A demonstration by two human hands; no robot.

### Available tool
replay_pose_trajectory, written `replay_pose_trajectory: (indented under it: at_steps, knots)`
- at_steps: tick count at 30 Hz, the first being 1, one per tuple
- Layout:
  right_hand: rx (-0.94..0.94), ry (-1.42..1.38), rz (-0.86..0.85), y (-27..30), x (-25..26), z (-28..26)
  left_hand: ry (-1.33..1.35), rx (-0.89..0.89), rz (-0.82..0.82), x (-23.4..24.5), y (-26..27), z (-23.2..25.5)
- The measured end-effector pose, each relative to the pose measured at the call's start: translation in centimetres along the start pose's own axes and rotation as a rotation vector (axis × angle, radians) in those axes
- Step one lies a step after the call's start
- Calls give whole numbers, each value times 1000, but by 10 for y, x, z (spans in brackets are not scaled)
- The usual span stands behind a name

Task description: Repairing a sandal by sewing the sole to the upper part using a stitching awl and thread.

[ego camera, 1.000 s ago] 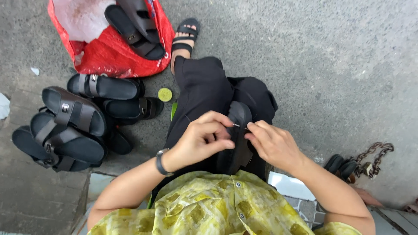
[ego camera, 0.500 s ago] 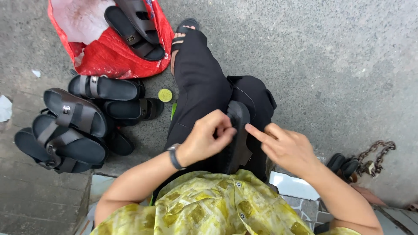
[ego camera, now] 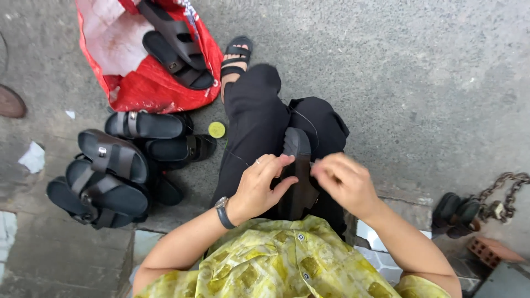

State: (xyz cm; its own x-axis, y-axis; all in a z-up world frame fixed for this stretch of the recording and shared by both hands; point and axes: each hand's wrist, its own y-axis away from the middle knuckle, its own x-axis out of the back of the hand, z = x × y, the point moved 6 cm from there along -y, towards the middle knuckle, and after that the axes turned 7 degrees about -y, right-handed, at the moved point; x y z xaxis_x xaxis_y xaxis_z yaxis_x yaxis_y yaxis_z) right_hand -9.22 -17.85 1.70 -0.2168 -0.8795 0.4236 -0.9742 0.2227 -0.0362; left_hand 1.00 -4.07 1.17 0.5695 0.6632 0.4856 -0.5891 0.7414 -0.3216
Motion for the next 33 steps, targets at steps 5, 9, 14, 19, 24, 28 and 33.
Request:
replay_pose_trajectory:
  at_steps: [5, 9, 14, 19, 24, 28, 33]
  knots:
    - [130, 615, 194, 2, -4, 8, -51, 59, 0, -2, -3, 2]
    - [18, 209, 164, 12, 3, 19, -351, 112, -208, -4, -2, -9]
    - [240, -162, -199, 32, -4, -33, 306, 259, -353, -4, -9, -33]
    - [63, -125, -174, 52, 10, -25, 1299, 548, -88, 19, -20, -65]
    - [5, -148, -78, 64, 21, -13, 819, 488, -378, 0, -4, -56]
    - [-25, -238, -28, 62, 29, -11, 1, 198, -343, -6, -9, -22]
    - [-103, -274, 115, 67, 26, 26, -272, 201, -78, -14, 20, -39]
